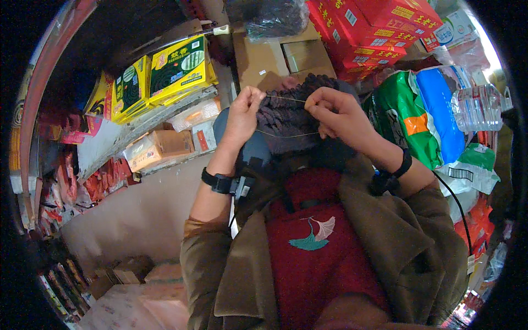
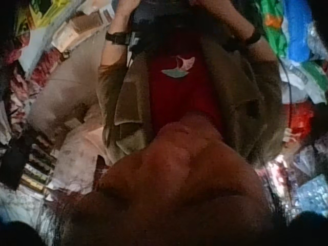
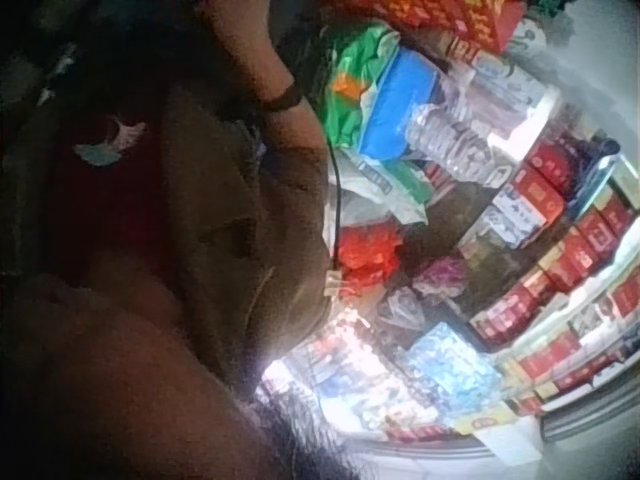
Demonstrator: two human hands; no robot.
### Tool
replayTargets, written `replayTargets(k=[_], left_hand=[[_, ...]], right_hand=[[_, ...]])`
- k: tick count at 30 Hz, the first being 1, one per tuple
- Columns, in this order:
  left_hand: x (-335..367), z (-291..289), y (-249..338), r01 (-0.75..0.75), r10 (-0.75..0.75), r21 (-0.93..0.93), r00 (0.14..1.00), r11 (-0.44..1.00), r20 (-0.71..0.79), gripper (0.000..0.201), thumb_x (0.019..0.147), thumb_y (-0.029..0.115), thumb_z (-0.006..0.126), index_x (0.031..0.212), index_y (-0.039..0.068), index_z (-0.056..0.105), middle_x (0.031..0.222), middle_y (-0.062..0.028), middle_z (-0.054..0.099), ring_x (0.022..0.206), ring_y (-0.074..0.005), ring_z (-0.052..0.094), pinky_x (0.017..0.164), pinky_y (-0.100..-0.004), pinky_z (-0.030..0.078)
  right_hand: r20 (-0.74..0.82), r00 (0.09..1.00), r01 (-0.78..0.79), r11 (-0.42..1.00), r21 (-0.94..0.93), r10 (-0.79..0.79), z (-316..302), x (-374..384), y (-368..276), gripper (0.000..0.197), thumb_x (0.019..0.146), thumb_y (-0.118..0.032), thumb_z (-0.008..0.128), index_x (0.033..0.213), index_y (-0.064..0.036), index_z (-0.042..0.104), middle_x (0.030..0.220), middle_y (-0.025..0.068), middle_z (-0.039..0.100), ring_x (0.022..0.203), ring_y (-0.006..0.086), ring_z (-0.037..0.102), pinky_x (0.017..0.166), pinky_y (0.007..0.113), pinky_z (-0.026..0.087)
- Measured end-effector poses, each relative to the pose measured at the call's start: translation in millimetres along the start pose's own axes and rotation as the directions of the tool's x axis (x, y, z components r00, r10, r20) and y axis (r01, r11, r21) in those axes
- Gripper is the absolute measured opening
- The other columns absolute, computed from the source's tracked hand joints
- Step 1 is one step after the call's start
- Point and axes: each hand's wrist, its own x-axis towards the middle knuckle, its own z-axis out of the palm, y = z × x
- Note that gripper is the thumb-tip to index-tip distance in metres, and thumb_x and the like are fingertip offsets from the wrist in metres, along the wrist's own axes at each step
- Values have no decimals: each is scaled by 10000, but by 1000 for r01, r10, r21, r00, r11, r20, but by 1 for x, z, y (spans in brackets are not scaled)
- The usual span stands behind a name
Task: The person inspects and bundles work gloves with green trim using a rubber band. They pick up gloves from a shelf, align them, wrap a rubber band around the stack, and place the bundle on a red box. The process repeats with additional gloves.
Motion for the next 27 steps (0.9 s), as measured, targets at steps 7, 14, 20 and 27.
replayTargets(k=[7,14,20,27], left_hand=[[-1,-26,-7,235,-155,-218,932,947,327,115,1001,7,518,1073,96,540,901,26,599,657,-33,509,491,-215,426],[4,-26,3,271,-220,-267,954,925,206,155,977,25,580,1118,86,596,996,17,636,689,-53,553,482,-206,458],[6,-24,8,326,-277,-262,938,908,206,153,986,71,588,1134,76,626,974,8,655,670,-53,572,499,-209,476],[-1,-25,10,504,-448,-395,863,768,233,206,993,67,563,1189,74,627,1038,-16,666,683,-67,594,524,-208,478]], right_hand=[[47,998,-39,999,36,37,9,5,2,85,993,-142,587,1007,-58,592,632,-49,501,501,38,501,460,209,391],[83,996,13,999,32,-16,11,2,3,84,987,-140,595,996,-58,585,641,-58,483,539,32,505,484,214,398],[101,995,16,997,75,-24,13,1,4,74,984,-131,591,997,-59,579,635,-59,470,542,34,499,494,220,406],[142,988,38,994,106,-53,17,0,10,44,948,-119,604,966,-79,611,640,-30,510,522,57,489,461,252,411]])
